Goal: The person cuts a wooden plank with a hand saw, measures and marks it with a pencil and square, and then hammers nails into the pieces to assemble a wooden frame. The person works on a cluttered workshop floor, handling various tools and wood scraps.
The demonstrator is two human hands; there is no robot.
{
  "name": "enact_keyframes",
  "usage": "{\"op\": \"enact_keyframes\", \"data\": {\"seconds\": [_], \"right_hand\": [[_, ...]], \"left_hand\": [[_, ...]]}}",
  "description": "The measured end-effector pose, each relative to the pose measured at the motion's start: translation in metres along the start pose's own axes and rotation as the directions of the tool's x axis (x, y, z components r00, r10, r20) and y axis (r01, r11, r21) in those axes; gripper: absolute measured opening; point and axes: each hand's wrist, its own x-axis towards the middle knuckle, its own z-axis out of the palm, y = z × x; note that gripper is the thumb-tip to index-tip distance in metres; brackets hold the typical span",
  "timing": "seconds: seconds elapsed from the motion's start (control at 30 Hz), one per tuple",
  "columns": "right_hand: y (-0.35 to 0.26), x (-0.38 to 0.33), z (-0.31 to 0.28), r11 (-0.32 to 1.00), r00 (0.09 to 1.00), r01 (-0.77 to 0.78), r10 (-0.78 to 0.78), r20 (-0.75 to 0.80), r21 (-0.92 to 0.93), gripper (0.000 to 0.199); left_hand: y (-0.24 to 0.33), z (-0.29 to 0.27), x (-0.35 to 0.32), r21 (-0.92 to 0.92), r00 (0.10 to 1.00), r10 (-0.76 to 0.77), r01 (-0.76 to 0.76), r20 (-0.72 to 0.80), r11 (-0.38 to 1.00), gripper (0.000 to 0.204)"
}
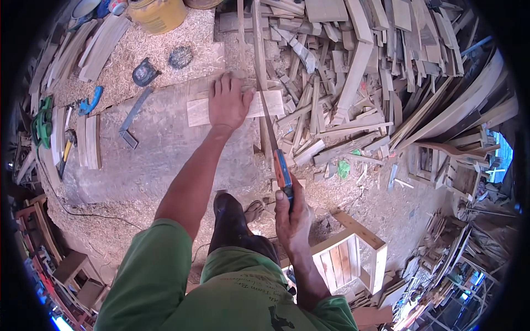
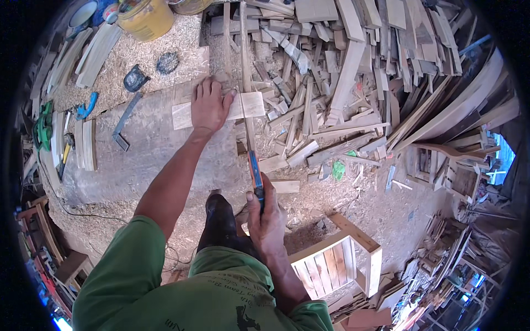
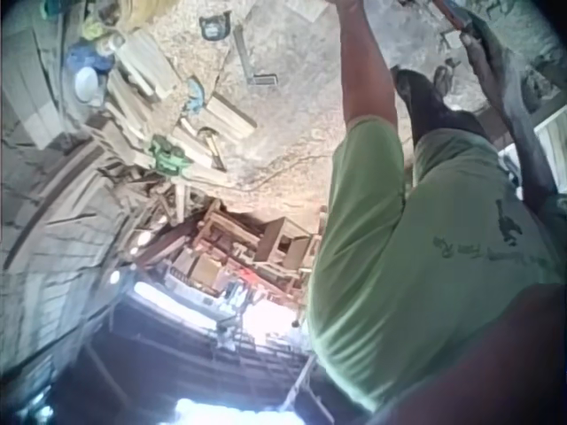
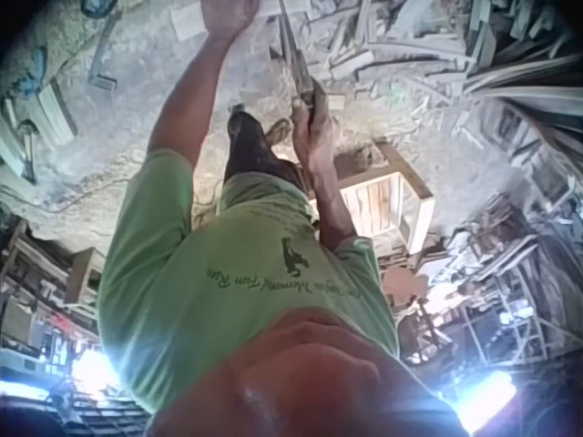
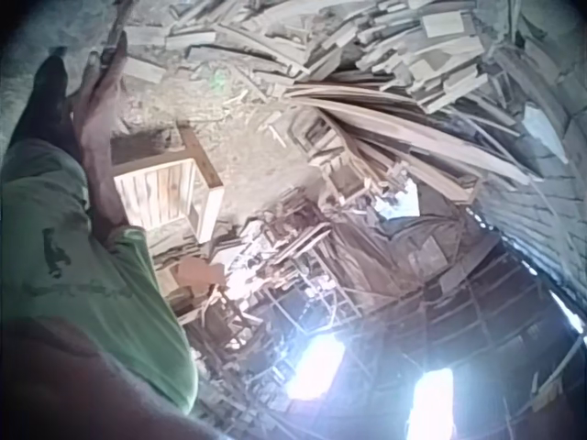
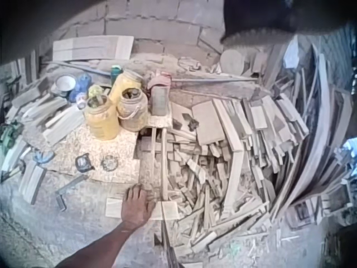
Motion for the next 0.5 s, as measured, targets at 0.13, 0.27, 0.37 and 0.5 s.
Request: {"op": "enact_keyframes", "data": {"seconds": [0.13, 0.27, 0.37, 0.5], "right_hand": [[0.006, 0.006, 0.005, 1.000, 1.000, 0.002, -0.002, -0.002, -0.013, 0.045], [-0.001, -0.009, -0.012, 0.991, 0.994, -0.097, 0.093, 0.053, 0.094, 0.045], [-0.010, -0.007, -0.018, 0.982, 0.990, -0.133, 0.126, 0.062, 0.132, 0.045], [-0.010, 0.032, -0.006, 0.991, 0.990, -0.127, 0.125, 0.065, 0.034, 0.044]], "left_hand": [[0.002, -0.001, 0.001, -0.010, 1.000, -0.002, 0.001, -0.025, 1.000, 0.052], [0.001, -0.004, 0.003, -0.013, 0.999, -0.002, 0.001, -0.040, 1.000, 0.054], [0.002, -0.004, 0.006, 0.004, 0.998, 0.006, -0.006, -0.061, 1.000, 0.054], [0.003, -0.005, 0.007, 0.002, 0.995, 0.017, -0.017, -0.095, 1.000, 0.053]]}}
